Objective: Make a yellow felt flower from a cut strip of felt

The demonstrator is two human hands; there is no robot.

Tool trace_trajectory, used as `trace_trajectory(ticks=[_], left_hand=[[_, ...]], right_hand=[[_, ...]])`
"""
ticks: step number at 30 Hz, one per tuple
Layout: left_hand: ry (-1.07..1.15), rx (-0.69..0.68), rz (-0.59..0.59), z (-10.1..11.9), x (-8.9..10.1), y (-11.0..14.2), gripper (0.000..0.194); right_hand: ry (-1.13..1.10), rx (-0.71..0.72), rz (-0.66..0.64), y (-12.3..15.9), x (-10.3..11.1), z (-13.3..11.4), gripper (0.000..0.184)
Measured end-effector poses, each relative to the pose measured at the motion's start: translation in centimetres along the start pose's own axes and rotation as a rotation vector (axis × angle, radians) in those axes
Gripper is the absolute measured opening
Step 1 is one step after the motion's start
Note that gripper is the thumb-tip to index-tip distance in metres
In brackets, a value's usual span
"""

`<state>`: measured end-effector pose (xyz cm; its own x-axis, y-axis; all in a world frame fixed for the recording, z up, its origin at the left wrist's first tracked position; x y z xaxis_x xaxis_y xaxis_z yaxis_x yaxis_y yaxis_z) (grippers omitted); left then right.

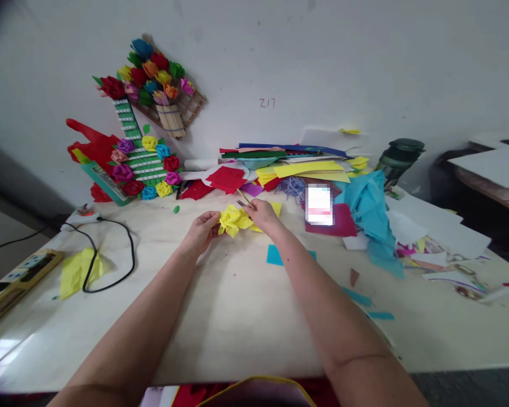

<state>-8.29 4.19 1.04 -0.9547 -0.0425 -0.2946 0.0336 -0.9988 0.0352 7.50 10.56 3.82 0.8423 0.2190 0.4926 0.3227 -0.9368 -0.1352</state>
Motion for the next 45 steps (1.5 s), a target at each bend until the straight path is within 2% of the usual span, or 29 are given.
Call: trace_trajectory(ticks=[6,13,21,27,30,33,38,43,45], left_hand=[[0.038,0.039,-0.071,-0.3,-0.3,0.0,0.031],[0.073,0.086,-0.068,-0.8,-0.5,0.0,0.03],[0.035,0.086,-0.158,-0.9,-0.9,0.2,0.022],[0.047,0.026,-0.051,-0.6,-0.6,-0.1,0.024],[0.06,-0.044,0.029,-0.2,-0.1,-0.4,0.026],[0.051,-0.089,0.065,-0.1,0.1,-0.6,0.027],[0.05,-0.088,0.018,-0.1,-0.1,-0.3,0.025],[0.103,-0.088,-0.065,0.5,-0.3,0.3,0.049],[0.12,-0.073,-0.099,0.8,-0.6,0.4,0.05]], right_hand=[[0.147,0.079,0.043,-0.1,0.1,-0.4,0.017],[0.172,0.175,-0.022,-0.3,-0.9,-0.1,0.021],[0.243,0.248,-0.07,1.0,-1.4,-1.8,0.026],[0.112,0.165,-0.034,0.9,-0.8,-1.5,0.033],[0.009,0.063,-0.107,0.8,-0.6,-1.0,0.036],[-0.059,-0.001,-0.166,0.9,-0.7,-0.7,0.03],[-0.12,0.005,-0.113,0.7,-0.7,-0.7,0.017],[-0.143,0.039,-0.08,0.6,-0.6,-0.8,0.015],[-0.148,0.047,-0.098,0.7,-0.8,-0.9,0.015]])
Point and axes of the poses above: each hand's wrist, its own y-axis away from the middle knuckle, its own x-axis out of the back of the hand, z = x × y, the point moved 5 cm from there along -y, towards the middle knuckle, and after that the axes turned 2 degrees about -z, right-handed, at the moved point
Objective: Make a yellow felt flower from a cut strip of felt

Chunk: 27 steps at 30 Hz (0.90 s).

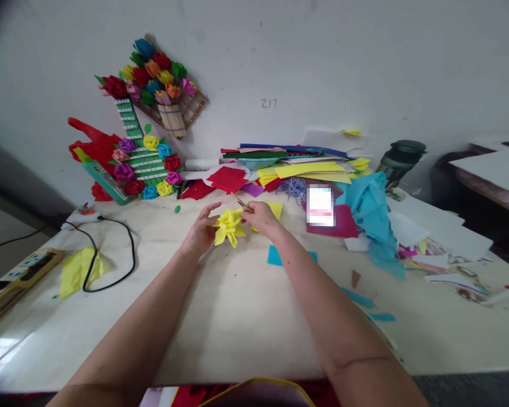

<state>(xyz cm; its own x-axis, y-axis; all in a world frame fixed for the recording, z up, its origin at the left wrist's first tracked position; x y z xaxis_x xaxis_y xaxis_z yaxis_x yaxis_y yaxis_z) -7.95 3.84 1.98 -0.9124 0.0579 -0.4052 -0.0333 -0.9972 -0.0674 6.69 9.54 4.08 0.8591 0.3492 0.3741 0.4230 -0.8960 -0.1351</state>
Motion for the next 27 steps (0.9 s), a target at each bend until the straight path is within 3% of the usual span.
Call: trace_trajectory(ticks=[5,10,14,22,27], left_hand=[[-0.003,0.011,-0.003,0.1,-0.5,0.2,0.039],[-0.081,0.078,0.072,-0.7,-0.1,0.3,0.03],[-0.058,0.08,0.046,-0.9,-0.1,0.0,0.021],[-0.122,0.154,-0.01,-1.6,0.2,-0.1,0.021],[-0.152,0.151,0.01,-1.9,0.5,-0.2,0.018]], right_hand=[[0.005,0.019,-0.041,0.1,-0.5,-0.4,0.014],[0.011,0.066,-0.067,0.2,-0.8,-0.7,0.016],[0.046,0.103,-0.084,0.2,-1.1,-0.7,0.017],[0.045,0.125,-0.152,0.5,-1.9,-0.9,0.019],[0.174,0.164,-0.161,0.9,-1.8,-1.4,0.029]])
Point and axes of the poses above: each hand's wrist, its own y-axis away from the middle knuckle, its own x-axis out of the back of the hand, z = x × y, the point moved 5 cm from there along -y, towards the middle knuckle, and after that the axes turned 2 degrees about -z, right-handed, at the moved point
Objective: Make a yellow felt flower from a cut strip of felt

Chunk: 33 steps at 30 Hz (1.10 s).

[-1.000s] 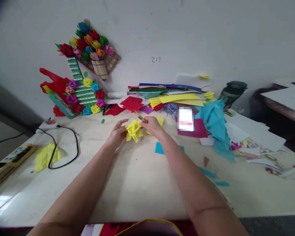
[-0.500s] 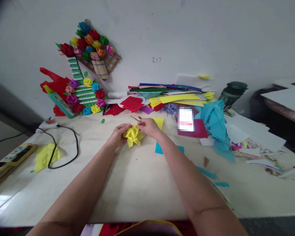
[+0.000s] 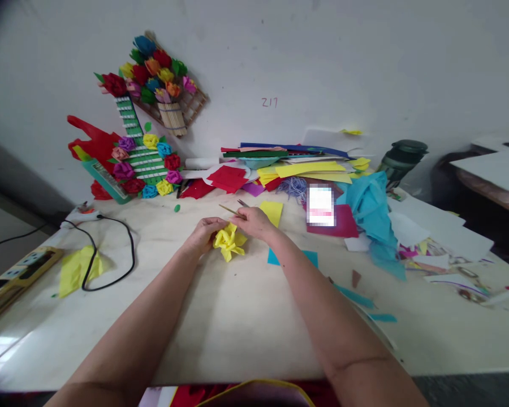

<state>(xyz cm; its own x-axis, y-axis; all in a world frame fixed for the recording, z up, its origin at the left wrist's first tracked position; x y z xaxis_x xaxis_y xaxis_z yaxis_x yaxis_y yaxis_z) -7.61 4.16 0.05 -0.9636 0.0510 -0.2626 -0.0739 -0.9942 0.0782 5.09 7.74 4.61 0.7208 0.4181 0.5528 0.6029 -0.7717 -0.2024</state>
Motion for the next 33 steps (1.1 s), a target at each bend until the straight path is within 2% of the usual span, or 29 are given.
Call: trace_trajectory(ticks=[3,10,16,21,26,29,33], left_hand=[[-0.005,-0.018,0.035,0.1,0.3,-0.1,0.018],[-0.02,-0.072,0.088,0.3,0.9,-0.2,0.02],[-0.021,-0.076,0.085,0.4,0.7,0.0,0.022],[-0.021,-0.043,0.09,0.5,0.5,0.2,0.021],[-0.069,-0.019,0.078,0.2,0.7,0.1,0.02],[-0.082,-0.027,0.071,0.1,0.7,0.0,0.022],[-0.067,-0.052,0.068,0.3,0.6,0.1,0.023]], right_hand=[[0.065,0.006,0.034,-0.1,0.3,0.1,0.037],[0.285,0.139,0.106,-0.3,0.3,-0.1,0.029],[0.393,0.057,0.109,0.0,0.5,0.1,0.032],[0.278,0.013,0.021,-0.1,0.2,0.6,0.032],[0.02,-0.084,-0.114,0.0,-0.2,1.3,0.034],[-0.13,-0.15,-0.192,0.2,-0.2,1.4,0.035],[-0.222,-0.235,-0.257,0.6,-0.4,1.3,0.034]])
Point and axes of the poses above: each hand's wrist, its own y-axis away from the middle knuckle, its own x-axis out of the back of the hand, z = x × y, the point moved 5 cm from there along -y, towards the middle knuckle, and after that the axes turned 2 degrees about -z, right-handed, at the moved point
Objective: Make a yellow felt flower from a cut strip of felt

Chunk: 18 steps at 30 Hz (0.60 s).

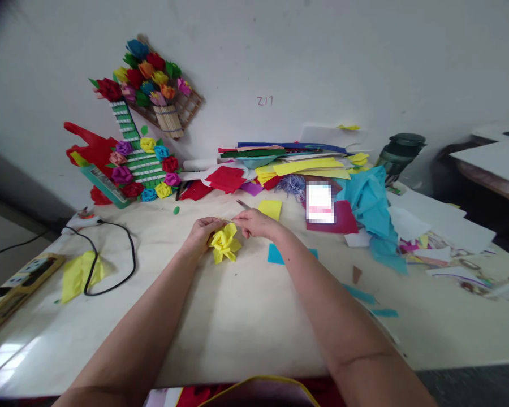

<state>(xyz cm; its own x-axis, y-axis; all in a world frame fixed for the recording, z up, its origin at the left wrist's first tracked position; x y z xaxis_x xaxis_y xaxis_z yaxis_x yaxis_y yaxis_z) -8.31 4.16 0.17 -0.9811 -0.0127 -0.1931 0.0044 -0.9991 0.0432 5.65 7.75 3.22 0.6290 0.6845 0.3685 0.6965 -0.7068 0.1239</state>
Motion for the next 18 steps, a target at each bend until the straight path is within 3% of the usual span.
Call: trace_trajectory(ticks=[7,18], left_hand=[[0.009,-0.004,0.076,0.0,0.6,-0.2,0.024],[0.031,0.07,-0.112,0.1,-1.1,0.4,0.025]], right_hand=[[-0.056,-0.013,0.005,-0.3,-0.1,0.5,0.031],[-0.108,0.014,0.068,-0.3,-0.2,0.2,0.031]])
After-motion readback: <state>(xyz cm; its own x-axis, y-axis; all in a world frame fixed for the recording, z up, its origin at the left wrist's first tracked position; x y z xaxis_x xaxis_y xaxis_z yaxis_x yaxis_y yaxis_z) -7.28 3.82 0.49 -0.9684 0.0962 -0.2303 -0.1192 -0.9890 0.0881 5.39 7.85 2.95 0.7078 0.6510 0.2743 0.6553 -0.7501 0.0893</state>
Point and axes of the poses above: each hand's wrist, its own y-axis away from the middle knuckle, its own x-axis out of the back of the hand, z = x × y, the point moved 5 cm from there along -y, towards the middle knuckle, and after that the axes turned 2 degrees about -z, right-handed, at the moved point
